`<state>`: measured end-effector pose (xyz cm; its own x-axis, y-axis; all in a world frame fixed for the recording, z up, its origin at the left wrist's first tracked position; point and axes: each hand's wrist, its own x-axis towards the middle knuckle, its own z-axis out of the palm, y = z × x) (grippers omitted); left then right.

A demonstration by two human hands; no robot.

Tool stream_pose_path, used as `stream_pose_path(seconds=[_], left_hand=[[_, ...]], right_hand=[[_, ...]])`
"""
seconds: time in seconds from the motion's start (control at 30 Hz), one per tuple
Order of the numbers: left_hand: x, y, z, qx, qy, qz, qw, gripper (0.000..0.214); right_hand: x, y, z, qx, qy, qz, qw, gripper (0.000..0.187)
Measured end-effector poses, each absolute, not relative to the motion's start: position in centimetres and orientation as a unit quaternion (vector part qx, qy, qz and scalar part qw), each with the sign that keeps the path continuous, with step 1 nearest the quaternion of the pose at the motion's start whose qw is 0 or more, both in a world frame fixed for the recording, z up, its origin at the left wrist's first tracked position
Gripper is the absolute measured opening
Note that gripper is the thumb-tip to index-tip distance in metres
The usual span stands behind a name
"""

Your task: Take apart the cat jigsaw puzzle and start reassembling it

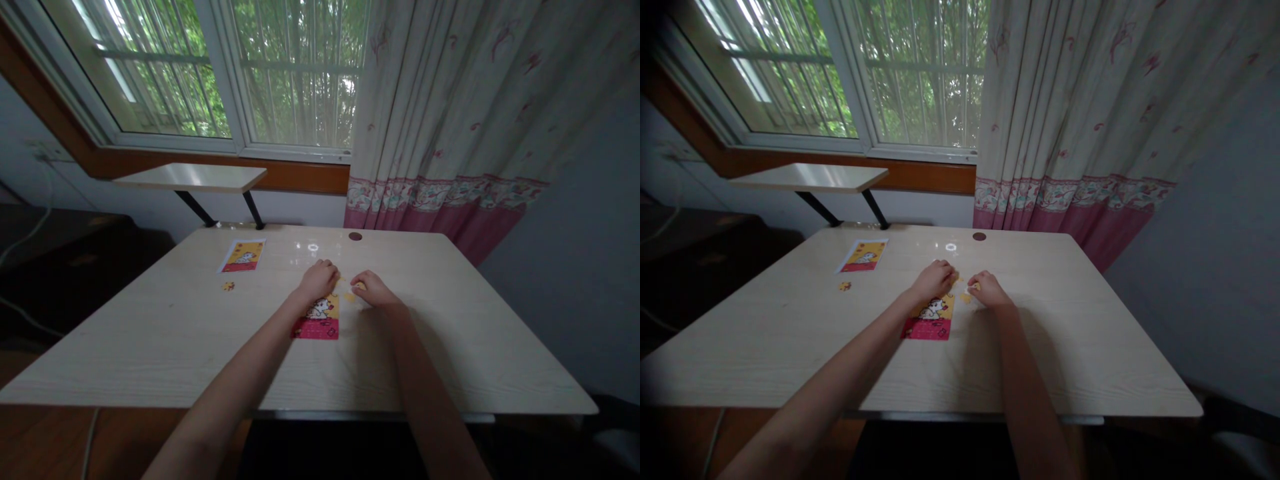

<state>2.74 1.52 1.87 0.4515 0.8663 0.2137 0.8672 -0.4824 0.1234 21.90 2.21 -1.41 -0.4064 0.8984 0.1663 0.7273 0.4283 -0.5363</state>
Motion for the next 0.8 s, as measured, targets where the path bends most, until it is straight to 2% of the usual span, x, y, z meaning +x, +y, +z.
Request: stream_pose_path(seconds=[0.23, 0.47, 0.67, 0.8], left_hand=[[2.3, 1.7, 1.7, -0.866, -0.491, -0.079, -0.054, 0.019], [3.0, 1.2, 1.7, -0.868, -0.489, -0.079, -0.028, 0.023], [3.2, 1.4, 1.6, -0.835, -0.541, -0.097, -0.022, 0.026], [3.2, 1.9, 1.3, -0.813, -0.568, -0.123, -0.026, 0.031]], right_hand=[[21.8, 1.9, -1.1, -0.508, -0.811, 0.195, 0.216, 0.01], [22.3, 2.1, -0.2, -0.479, -0.803, 0.192, 0.299, 0.005], [23.3, 1.9, -0.2, -0.5, -0.804, 0.204, 0.25, 0.004], [23.4, 1.8, -0.2, -0.52, -0.793, 0.213, 0.238, 0.016]])
